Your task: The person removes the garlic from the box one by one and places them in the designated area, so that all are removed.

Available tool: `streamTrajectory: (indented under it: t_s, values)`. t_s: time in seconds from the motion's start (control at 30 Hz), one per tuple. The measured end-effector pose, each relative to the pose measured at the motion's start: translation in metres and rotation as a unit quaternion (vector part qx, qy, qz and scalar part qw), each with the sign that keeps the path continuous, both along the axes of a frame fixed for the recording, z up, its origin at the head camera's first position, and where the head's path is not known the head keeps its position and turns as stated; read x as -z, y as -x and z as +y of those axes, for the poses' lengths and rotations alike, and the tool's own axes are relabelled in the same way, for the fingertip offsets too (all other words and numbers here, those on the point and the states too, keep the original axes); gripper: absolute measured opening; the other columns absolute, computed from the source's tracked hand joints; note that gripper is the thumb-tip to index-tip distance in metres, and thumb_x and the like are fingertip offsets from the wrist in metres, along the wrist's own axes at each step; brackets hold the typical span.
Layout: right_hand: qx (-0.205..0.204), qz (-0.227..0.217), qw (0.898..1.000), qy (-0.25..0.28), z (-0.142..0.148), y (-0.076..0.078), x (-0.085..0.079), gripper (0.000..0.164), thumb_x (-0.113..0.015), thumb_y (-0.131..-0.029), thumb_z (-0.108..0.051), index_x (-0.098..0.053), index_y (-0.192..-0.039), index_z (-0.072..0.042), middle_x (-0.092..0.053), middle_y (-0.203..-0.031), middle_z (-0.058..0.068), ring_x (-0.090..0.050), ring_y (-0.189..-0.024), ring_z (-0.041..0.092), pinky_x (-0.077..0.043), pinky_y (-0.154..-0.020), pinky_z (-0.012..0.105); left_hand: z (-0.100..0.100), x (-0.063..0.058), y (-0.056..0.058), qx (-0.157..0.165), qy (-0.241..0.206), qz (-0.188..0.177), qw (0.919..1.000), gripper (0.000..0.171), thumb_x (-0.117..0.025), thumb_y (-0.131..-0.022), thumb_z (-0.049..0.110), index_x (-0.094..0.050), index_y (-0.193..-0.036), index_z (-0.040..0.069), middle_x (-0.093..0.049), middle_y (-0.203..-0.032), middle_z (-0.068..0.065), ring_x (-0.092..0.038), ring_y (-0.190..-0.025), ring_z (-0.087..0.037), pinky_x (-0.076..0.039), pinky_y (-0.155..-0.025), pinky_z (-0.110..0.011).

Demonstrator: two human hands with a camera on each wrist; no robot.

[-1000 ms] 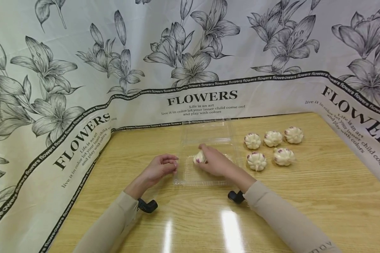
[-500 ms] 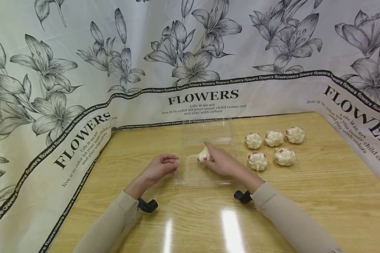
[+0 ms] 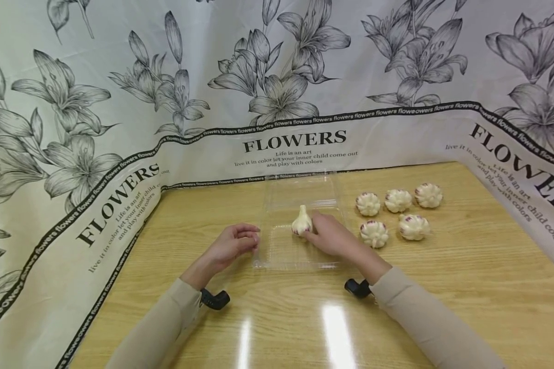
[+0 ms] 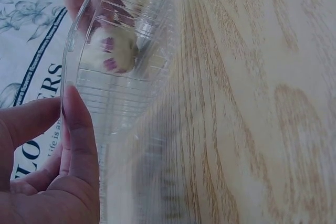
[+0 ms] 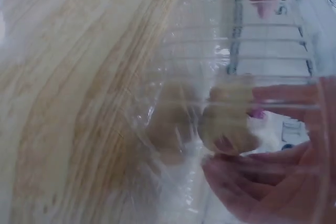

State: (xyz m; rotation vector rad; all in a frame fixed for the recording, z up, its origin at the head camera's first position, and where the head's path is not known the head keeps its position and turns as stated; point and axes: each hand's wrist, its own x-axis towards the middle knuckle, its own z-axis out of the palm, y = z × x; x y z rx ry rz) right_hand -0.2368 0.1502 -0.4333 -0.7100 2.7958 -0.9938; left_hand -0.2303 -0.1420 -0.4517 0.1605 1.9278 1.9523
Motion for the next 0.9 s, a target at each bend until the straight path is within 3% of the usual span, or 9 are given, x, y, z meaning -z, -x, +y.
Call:
streamTrajectory:
  t_s: [0.27,0.47,0.77,0.9]
  values:
    - [-0.004,-0.001,1.000,0.025,-0.009,0.001,0.012,0.063,-0.074,-0.094,-0.012,-0.044,-0.142,0.015,-0.059,-0.128,0.030,-0.060,-0.116,0.043,-0.053,-0.100,0.056,0.000,0.002,-0.001,0.001,-0.007,0.004,1.0000,0.039,-0.057,-0.098,-0.010,-0.047,-0.135,-0.019,-0.062,-0.095,-0.006,-0.065,-0.082,-0.016,-0.059,-0.077,-0.026]
    - [-0.009,0.019,1.000,0.023,-0.015,0.003,0.015,0.069,-0.078,-0.089,-0.009,-0.043,-0.146,0.010,-0.054,-0.138,0.031,-0.055,-0.124,0.046,-0.047,-0.106,0.059,0.000,0.001,-0.001,-0.002,-0.004,0.001,1.0000,0.040,-0.058,-0.097,-0.010,-0.047,-0.135,-0.019,-0.062,-0.096,-0.008,-0.065,-0.082,-0.017,-0.059,-0.077,-0.026]
    - [-0.023,0.014,0.999,0.018,-0.021,0.008,0.014,0.064,-0.079,-0.089,-0.009,-0.047,-0.142,0.010,-0.056,-0.136,0.029,-0.057,-0.120,0.043,-0.050,-0.102,0.056,0.000,-0.001,-0.001,-0.003,-0.001,0.005,1.0000,0.039,-0.058,-0.098,-0.009,-0.048,-0.135,-0.018,-0.062,-0.096,-0.006,-0.065,-0.084,-0.018,-0.059,-0.078,-0.026]
    - [-0.034,-0.007,0.999,0.038,-0.018,0.008,0.014,0.061,-0.078,-0.090,-0.010,-0.049,-0.140,0.010,-0.062,-0.123,0.023,-0.062,-0.109,0.036,-0.057,-0.093,0.049,-0.001,0.000,-0.001,-0.003,0.002,0.002,1.0000,0.040,-0.058,-0.098,-0.010,-0.047,-0.135,-0.018,-0.061,-0.097,-0.006,-0.065,-0.083,-0.016,-0.058,-0.078,-0.026]
